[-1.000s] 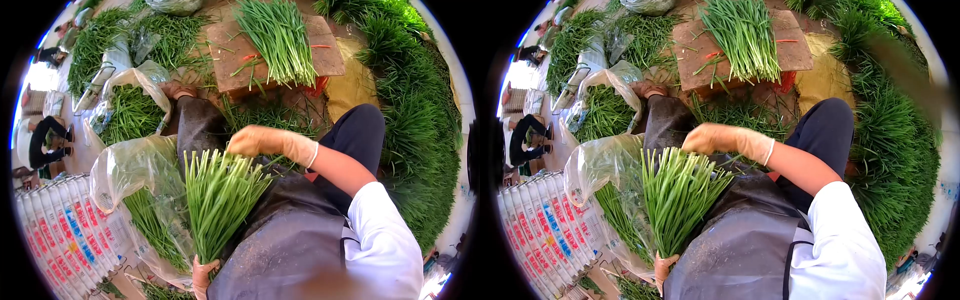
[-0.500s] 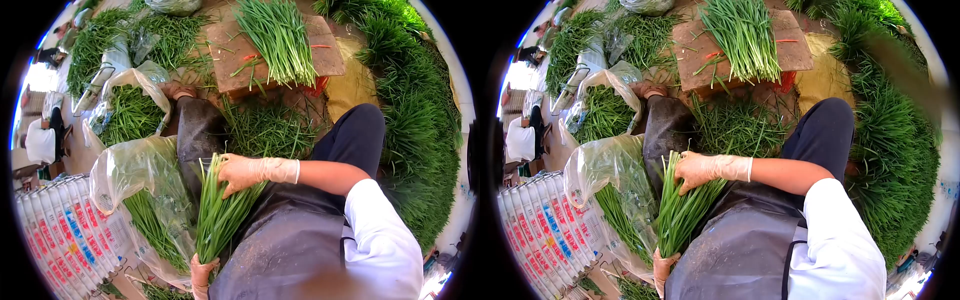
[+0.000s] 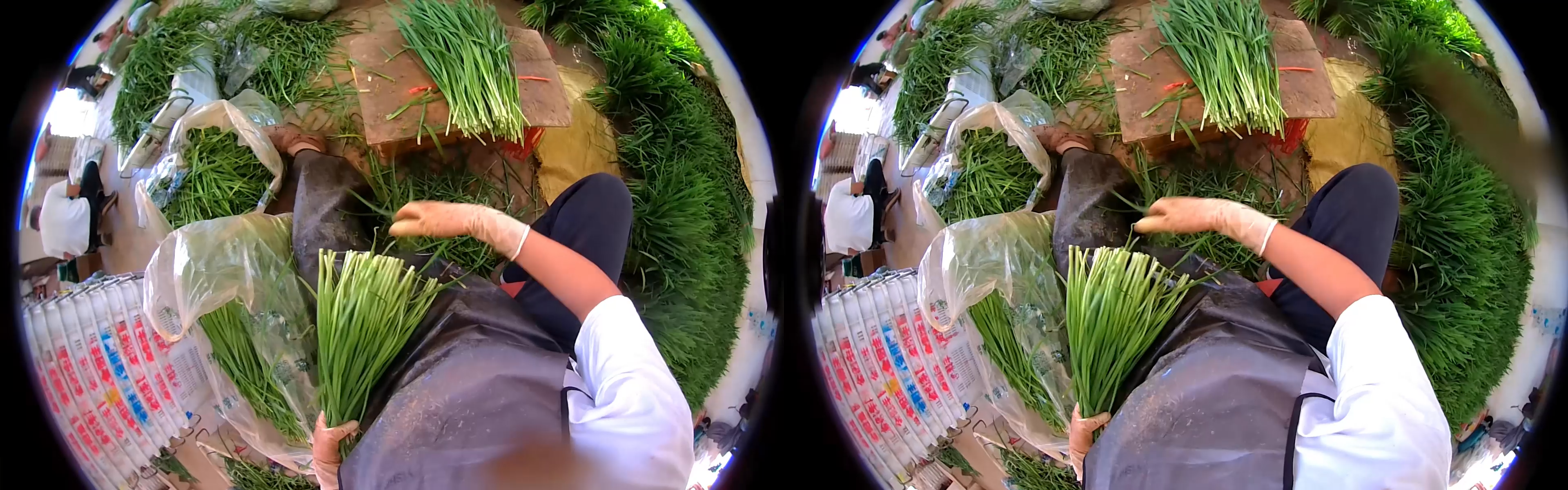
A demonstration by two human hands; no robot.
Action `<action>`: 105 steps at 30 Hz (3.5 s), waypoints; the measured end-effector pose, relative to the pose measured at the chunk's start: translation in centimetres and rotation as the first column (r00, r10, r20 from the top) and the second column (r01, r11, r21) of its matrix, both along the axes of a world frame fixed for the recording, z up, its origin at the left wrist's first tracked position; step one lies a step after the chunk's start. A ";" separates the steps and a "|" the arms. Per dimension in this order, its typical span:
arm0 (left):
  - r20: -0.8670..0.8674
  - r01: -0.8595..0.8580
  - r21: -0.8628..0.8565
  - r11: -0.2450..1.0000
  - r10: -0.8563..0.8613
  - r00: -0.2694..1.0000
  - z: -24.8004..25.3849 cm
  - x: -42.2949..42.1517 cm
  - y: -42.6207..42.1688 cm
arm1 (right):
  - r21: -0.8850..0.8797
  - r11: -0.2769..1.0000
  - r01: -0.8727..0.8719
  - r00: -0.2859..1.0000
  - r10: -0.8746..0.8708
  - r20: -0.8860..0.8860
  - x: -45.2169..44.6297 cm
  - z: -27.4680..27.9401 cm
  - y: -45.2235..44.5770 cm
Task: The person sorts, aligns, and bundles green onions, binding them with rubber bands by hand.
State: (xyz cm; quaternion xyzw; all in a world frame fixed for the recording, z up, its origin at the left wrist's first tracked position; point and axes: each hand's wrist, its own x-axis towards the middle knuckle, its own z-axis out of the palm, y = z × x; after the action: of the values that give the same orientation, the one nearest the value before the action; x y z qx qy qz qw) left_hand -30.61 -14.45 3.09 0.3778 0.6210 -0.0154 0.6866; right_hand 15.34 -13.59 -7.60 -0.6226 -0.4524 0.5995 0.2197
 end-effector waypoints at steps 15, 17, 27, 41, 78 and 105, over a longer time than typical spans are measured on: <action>0.004 -0.047 -0.017 0.999 0.047 0.999 1.2 2.5 -0.3 | -0.070 0.926 0.371 0.469 -0.252 -0.846 -4.1 1.2 0.3; -0.014 -0.033 -0.026 0.999 0.032 0.999 0.1 0.8 -0.4 | 0.070 0.880 0.469 0.423 -0.155 -0.893 -1.5 -0.6 0.1; 0.053 -0.075 -0.044 0.996 0.077 0.996 -0.2 1.3 -0.7 | 0.665 0.680 -0.309 0.872 -0.078 0.484 -5.0 2.7 2.7; 0.092 -0.052 -0.107 0.993 0.062 0.994 -2.1 -2.0 -0.3 | 0.092 0.944 0.316 0.901 -0.268 -0.342 1.9 -4.2 1.2; 0.291 -0.495 -0.517 0.698 0.688 0.665 -2.0 -0.4 -4.7 | 0.160 0.980 -0.117 0.987 0.133 -0.093 -3.2 -1.8 0.9; 0.232 -0.383 -0.485 0.786 0.538 0.810 -4.8 -4.4 -4.4 | -0.154 0.924 -0.350 0.563 0.339 0.754 4.6 -3.1 -1.4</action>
State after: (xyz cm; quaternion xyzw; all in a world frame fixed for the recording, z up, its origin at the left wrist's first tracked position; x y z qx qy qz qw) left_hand -34.98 -18.82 -1.74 0.0526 0.5414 0.0929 0.8339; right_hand 19.92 -14.97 -10.74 -0.7157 -0.6184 0.3051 -0.1108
